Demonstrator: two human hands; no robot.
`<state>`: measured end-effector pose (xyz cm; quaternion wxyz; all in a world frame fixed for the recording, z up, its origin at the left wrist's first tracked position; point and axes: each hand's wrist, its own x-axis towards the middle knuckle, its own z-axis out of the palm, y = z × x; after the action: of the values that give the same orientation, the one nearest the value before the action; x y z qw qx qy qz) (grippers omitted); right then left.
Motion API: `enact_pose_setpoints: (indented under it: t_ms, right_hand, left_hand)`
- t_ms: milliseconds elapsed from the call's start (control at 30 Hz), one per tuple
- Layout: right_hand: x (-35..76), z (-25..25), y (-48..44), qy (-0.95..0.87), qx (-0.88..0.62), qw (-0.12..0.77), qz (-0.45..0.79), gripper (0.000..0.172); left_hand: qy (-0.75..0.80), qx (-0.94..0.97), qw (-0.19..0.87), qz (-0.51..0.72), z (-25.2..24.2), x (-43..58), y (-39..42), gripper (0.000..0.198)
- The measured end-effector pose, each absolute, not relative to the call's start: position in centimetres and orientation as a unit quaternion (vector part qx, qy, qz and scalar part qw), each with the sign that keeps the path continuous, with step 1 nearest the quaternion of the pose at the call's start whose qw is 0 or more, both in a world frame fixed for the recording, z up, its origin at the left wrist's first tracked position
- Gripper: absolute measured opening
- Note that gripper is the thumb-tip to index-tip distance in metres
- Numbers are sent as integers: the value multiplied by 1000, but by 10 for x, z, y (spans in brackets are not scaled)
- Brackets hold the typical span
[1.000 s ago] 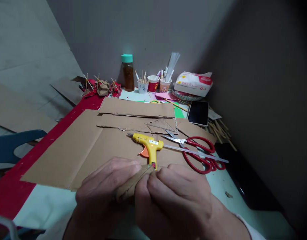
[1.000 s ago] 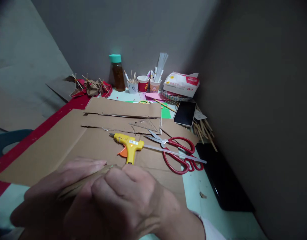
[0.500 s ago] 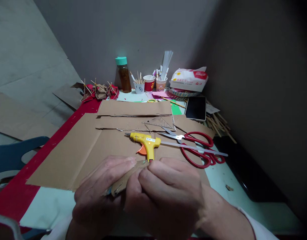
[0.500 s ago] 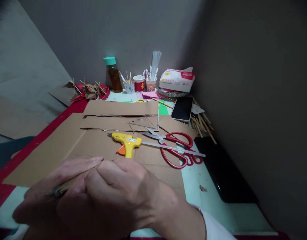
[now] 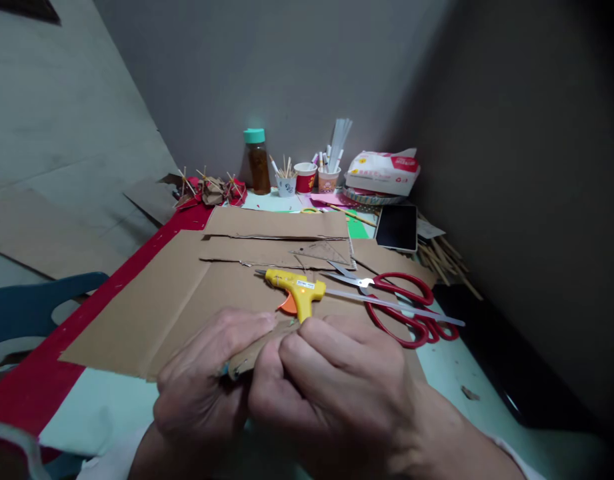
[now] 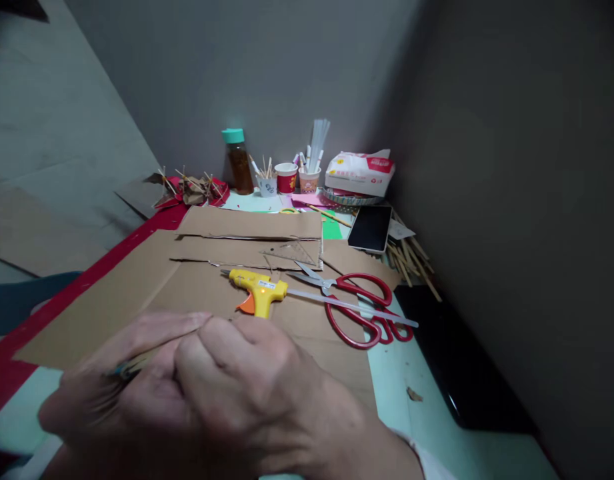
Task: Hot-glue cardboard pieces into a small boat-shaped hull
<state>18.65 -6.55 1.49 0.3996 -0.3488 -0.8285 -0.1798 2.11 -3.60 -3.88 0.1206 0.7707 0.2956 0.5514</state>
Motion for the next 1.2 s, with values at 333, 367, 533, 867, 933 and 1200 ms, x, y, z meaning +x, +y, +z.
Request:
enact_pose_setpoints:
  t_ms: [333, 367, 533, 867, 933, 1200]
  right_hand:
    - [192, 5, -63, -842, -293, 377, -251, 18]
    - [192, 5, -63, -841, -292, 375, -260, 18]
    - [192, 7, -63, -843, -291, 359, -276, 18]
    - [195, 9, -64, -859, -310, 322, -252, 20]
    - [196, 8, -65, -859, -315, 319, -248, 20]
    - [191, 9, -67, -848, -328, 315, -272, 19]
  left_hand:
    - [278, 767, 104, 568, -27, 29, -38, 20]
    - [274, 771, 102, 566, -27, 29, -38, 21]
    - [268, 783, 90, 555, -23, 29, -34, 18]
    - [271, 782, 102, 552, -22, 30, -35, 20]
    - [274, 779, 107, 554, -22, 31, -36, 21]
    - [268, 775, 135, 557, -25, 32, -36, 17]
